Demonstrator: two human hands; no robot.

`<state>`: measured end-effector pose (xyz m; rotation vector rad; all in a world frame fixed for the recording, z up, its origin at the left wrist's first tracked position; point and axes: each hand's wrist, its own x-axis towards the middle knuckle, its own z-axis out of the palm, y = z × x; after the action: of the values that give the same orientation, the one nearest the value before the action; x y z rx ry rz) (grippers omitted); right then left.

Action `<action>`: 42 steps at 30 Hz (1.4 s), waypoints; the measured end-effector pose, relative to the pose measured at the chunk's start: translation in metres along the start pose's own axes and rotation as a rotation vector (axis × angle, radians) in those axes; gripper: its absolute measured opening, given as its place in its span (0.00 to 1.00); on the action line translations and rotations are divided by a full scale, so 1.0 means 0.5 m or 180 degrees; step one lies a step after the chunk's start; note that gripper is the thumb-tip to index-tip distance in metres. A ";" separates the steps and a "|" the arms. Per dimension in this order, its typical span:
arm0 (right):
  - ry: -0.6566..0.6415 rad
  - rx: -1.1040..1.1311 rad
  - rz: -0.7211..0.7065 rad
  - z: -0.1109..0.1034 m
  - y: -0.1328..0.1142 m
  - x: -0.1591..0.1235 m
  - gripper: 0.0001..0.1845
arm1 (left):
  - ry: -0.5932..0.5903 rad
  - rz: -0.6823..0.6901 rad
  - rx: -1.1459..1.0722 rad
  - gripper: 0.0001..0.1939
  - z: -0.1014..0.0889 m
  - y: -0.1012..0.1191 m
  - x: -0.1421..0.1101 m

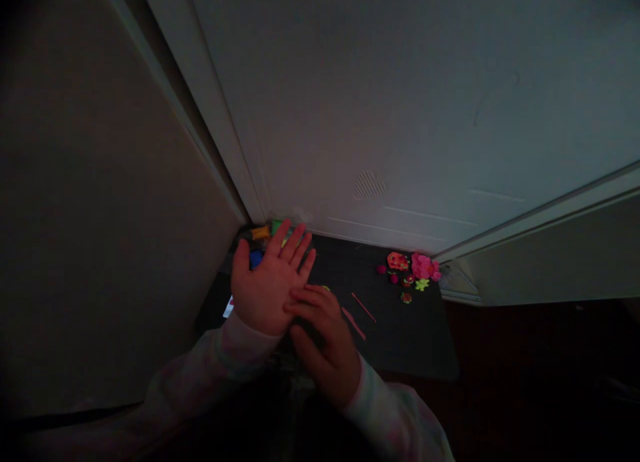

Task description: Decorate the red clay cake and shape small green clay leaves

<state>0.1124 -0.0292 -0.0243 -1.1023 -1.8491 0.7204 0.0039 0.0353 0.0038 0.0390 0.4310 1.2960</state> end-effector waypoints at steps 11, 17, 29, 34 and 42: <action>0.0577 0.1330 0.1262 0.036 0.032 0.015 0.04 | 0.0413 0.0189 0.0161 0.28 -0.023 -0.016 0.005; 0.0403 0.1099 0.1164 0.034 0.040 0.014 0.08 | 0.0385 0.0146 0.0196 0.28 -0.034 -0.009 0.008; 0.0588 0.1206 0.1499 0.016 0.075 0.000 0.03 | 0.1483 0.0992 0.5152 0.29 -0.199 0.000 0.061; 0.0819 0.1353 0.1823 0.004 0.110 -0.028 0.05 | 0.2785 0.0273 0.6181 0.44 -0.371 0.072 0.053; 0.0971 0.1415 0.2210 0.001 0.131 -0.054 0.07 | 0.3219 -0.1030 0.6966 0.28 -0.473 0.088 0.056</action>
<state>0.1453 -0.0243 -0.0868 -1.4535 -0.9624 1.2056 -0.1091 0.0242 -0.2102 1.0948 2.3917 -0.1355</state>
